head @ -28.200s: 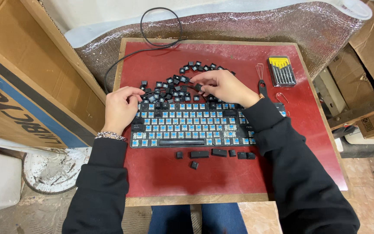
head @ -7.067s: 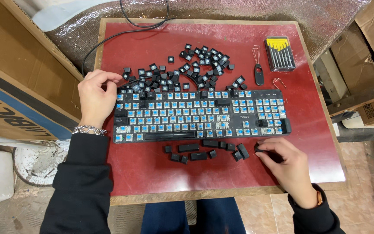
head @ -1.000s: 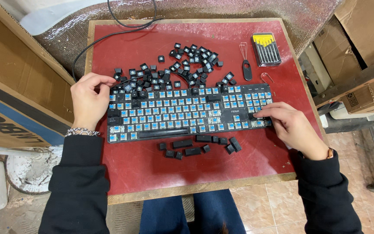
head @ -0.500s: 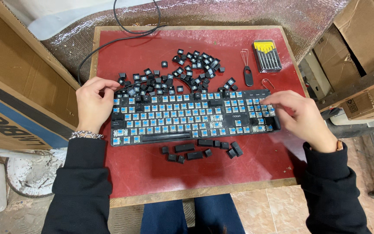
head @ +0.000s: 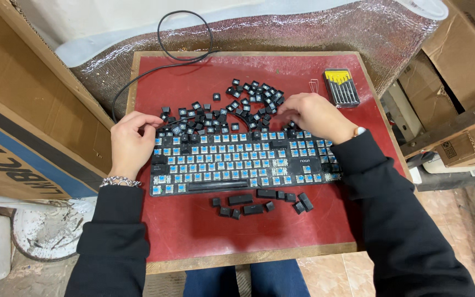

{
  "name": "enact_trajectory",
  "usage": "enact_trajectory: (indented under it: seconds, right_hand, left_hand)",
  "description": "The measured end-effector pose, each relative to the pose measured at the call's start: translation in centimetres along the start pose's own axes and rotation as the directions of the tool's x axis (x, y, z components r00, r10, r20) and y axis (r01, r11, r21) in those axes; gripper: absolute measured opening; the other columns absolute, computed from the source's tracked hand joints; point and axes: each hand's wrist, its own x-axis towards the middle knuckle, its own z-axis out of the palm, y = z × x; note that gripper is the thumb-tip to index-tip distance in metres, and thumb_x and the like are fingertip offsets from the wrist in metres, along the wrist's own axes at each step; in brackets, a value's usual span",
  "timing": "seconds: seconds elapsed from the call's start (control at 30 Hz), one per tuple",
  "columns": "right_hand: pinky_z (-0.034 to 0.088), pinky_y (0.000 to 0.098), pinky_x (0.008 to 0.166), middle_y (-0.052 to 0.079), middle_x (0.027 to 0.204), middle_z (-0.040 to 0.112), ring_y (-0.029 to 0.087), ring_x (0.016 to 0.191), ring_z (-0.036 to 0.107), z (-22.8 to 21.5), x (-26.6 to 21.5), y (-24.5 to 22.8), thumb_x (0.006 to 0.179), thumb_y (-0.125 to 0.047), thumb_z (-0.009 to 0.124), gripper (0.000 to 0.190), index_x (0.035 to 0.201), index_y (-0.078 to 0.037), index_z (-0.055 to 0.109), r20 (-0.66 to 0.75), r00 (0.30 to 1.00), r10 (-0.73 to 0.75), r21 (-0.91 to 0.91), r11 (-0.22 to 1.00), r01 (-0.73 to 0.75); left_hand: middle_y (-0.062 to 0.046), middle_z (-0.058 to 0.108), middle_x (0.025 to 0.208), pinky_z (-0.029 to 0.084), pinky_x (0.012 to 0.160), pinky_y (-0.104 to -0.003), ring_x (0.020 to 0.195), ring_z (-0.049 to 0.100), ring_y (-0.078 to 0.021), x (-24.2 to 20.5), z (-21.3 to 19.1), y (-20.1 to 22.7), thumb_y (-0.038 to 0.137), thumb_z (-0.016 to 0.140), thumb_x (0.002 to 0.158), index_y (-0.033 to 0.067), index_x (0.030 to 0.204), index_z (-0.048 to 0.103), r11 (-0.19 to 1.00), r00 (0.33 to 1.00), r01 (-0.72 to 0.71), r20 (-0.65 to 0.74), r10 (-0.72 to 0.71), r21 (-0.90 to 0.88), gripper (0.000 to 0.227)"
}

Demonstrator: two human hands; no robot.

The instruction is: The person assembles a mechanical keyboard by placing black keycaps onto blue switches on a red table. They handle keycaps one at a time, positioning them into the keyboard base. The workspace includes scattered keycaps, a keycap puller, and a screwdriver set.

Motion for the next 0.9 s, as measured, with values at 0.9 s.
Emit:
enact_trajectory:
  seconds: [0.9]
  right_hand:
    - [0.064, 0.0339, 0.08, 0.019, 0.098, 0.081, 0.021, 0.087, 0.078, -1.0, -3.2, -7.1, 0.081, 0.008, 0.078, 0.033, 0.113, -0.001, 0.076, 0.029, 0.996, 0.088, 0.823, 0.563, -0.073]
  left_hand:
    - [-0.002, 0.072, 0.08, 0.057, 0.076, -0.036, 0.082, 0.069, -0.0254, 0.1, 0.2, 0.2, -0.008, 0.058, 0.085, 0.0145, 0.09, 0.081, 1.0, 1.0, -0.004, 0.007, 0.005, -0.022, 0.032]
